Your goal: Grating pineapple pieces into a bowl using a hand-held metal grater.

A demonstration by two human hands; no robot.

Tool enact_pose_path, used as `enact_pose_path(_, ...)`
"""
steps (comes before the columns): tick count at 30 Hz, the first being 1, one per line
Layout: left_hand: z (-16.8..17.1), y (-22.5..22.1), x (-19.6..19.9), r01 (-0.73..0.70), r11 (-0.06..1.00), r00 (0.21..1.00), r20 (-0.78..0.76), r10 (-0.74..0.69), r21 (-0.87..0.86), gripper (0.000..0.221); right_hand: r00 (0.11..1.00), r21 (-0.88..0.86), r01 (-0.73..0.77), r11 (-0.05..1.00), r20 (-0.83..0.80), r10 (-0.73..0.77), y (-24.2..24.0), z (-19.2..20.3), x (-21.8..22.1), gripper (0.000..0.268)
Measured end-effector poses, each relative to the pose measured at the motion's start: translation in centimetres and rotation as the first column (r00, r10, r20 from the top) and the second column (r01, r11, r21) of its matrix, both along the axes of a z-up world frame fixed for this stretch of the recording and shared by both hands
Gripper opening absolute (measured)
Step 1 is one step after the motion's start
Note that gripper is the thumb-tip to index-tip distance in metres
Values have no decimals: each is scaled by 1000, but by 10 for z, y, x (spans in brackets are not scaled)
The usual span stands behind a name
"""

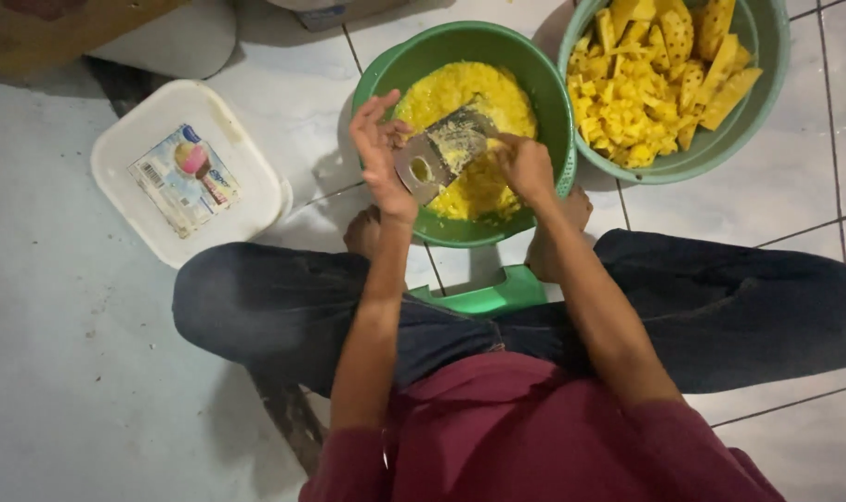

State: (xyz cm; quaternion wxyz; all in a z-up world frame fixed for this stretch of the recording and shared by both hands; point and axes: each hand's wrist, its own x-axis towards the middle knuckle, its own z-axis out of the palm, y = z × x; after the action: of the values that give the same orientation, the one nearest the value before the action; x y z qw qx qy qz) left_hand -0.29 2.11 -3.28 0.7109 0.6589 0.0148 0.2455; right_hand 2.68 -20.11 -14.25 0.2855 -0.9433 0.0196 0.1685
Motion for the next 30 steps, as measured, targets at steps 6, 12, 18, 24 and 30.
enact_pose_path(6,7,2,4,34,863,999,44,-13,-504,79,952,405,-211,890,293,92,25,75,7,57)
enact_pose_path(12,9,2,3,-19,850,998,39,47,-527,74,807,233,-514,825,456,375,68,107,24,32)
enact_pose_path(18,0,2,1,-28,909,999,15,38,-415,76,724,206,-644,737,476,499,72,128,28,38)
enact_pose_path(24,-8,-4,2,-121,962,992,-2,124,-247,80,824,386,-549,742,401,401,36,116,20,28)
enact_pose_path(30,-1,-19,-11,-148,975,972,-158,175,168,52,976,232,-200,952,135,172,-8,-7,6,35)
